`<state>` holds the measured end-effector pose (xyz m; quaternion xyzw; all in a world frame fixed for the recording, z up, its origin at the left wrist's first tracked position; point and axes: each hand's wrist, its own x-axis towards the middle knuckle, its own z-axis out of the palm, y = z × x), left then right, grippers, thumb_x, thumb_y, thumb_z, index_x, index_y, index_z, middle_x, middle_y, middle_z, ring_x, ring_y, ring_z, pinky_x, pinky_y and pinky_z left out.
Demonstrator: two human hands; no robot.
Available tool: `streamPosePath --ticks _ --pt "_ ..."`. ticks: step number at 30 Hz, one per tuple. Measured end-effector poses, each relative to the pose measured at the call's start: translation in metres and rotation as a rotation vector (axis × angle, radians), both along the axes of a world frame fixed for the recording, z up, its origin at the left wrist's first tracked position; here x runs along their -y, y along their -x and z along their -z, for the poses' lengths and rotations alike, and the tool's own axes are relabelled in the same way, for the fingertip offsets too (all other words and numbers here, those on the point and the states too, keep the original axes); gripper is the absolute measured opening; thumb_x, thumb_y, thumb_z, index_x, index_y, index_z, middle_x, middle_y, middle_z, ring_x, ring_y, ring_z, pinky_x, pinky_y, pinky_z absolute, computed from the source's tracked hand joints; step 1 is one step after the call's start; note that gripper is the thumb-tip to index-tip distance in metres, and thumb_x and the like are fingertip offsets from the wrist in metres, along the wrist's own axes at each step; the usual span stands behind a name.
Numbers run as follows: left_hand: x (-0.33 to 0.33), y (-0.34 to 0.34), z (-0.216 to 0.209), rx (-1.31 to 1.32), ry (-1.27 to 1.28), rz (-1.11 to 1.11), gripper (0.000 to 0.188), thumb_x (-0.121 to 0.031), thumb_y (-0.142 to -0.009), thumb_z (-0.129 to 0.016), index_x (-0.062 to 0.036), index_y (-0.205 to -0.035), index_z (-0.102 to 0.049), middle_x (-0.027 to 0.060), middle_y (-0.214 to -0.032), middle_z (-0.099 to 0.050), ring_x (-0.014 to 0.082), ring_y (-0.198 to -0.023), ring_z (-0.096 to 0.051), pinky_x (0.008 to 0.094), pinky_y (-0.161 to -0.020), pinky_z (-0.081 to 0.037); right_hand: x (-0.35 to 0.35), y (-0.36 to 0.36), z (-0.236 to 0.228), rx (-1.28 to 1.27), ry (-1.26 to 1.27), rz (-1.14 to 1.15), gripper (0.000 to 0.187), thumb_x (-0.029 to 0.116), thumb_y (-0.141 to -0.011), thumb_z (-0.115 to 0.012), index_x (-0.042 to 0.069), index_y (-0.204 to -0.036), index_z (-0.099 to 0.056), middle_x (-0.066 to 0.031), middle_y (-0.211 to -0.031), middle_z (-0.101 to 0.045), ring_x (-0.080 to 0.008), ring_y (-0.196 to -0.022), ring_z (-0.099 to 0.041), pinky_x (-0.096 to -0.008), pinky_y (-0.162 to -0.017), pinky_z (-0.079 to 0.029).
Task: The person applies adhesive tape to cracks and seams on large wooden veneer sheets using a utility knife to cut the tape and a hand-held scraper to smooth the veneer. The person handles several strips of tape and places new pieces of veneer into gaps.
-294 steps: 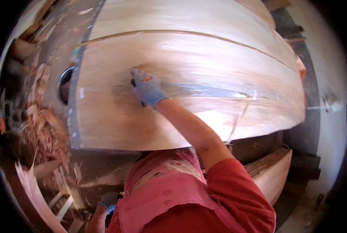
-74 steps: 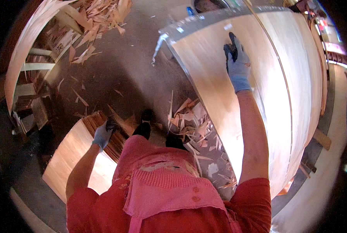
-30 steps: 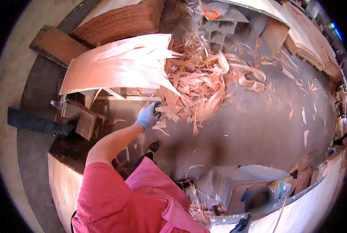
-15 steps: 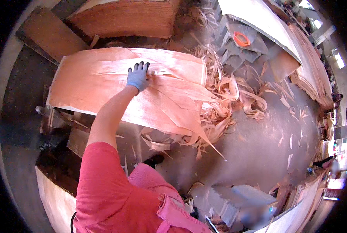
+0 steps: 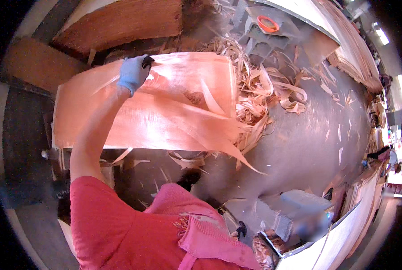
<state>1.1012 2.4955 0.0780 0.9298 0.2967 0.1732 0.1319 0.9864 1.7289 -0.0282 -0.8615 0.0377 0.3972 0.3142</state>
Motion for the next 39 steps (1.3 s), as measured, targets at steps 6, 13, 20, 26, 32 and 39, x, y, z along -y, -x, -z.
streamPosePath --ticks 6,13,20,26,32,39 --pt "0.018 -0.056 -0.085 -0.210 -0.302 0.104 0.026 -0.024 -0.085 -0.062 -0.0165 -0.109 -0.071 0.0141 -0.102 -0.071 0.0351 -0.097 -0.066 0.0449 -0.093 -0.049 0.010 0.013 0.036 -0.007 -0.055 -0.017 0.038 0.017 -0.098 -0.054 0.008 -0.135 -0.056 -0.0092 -0.128 -0.060 -0.0263 -0.110 -0.058 -0.0423 -0.095 -0.045" --pt "0.069 -0.132 -0.129 -0.258 -0.084 0.458 0.022 -0.019 -0.083 -0.063 -0.0092 -0.100 -0.073 0.0161 -0.085 -0.071 0.0323 -0.079 -0.069 0.0407 -0.075 -0.054 0.010 0.034 0.033 0.147 -0.096 -0.129 0.045 0.016 -0.099 -0.051 0.011 -0.144 -0.046 -0.0033 -0.134 -0.048 -0.0198 -0.118 -0.044 -0.0362 -0.098 -0.034" --pt "0.084 -0.172 -0.139 -0.298 0.275 0.871 0.019 -0.012 -0.086 -0.066 0.0015 -0.099 -0.070 0.0052 -0.086 -0.072 0.0128 -0.077 -0.062 0.0299 -0.080 -0.052 0.038 0.087 0.106 0.235 -0.321 0.215 0.034 0.010 -0.098 -0.055 0.010 -0.131 -0.056 0.0036 -0.078 -0.058 -0.0050 -0.059 -0.047 -0.0208 -0.050 -0.038" --pt "0.051 -0.146 -0.105 -0.278 0.275 0.782 0.022 -0.018 -0.084 -0.065 -0.0087 -0.101 -0.074 0.0014 -0.074 -0.067 0.0109 -0.064 -0.056 0.0279 -0.061 -0.047 0.004 0.036 0.098 0.056 -0.226 0.088 0.034 0.015 -0.096 -0.058 0.007 -0.128 -0.058 -0.0065 -0.100 -0.062 -0.0147 -0.081 -0.052 -0.0297 -0.069 -0.042" --pt "0.042 -0.097 -0.080 -0.189 0.088 0.509 0.024 -0.020 -0.086 -0.066 -0.0092 -0.106 -0.072 0.0155 -0.095 -0.072 0.0299 -0.084 -0.069 0.0359 -0.079 -0.053 -0.188 -0.110 0.014 0.296 -0.230 -0.363 0.054 0.023 -0.091 -0.064 0.011 -0.142 -0.048 -0.0215 -0.106 -0.067 -0.0359 -0.097 -0.066 -0.0457 -0.084 -0.051" --pt "0.080 -0.058 -0.087 -0.036 -0.090 0.370 0.028 -0.014 -0.086 -0.067 -0.0091 -0.113 -0.070 0.0169 -0.103 -0.070 0.0337 -0.097 -0.069 0.0352 -0.082 -0.054 -0.389 -0.241 0.000 0.832 0.023 -0.636 0.045 0.034 -0.090 -0.063 0.026 -0.134 -0.054 -0.0160 -0.086 -0.069 -0.0376 -0.079 -0.067 -0.0496 -0.067 -0.052"
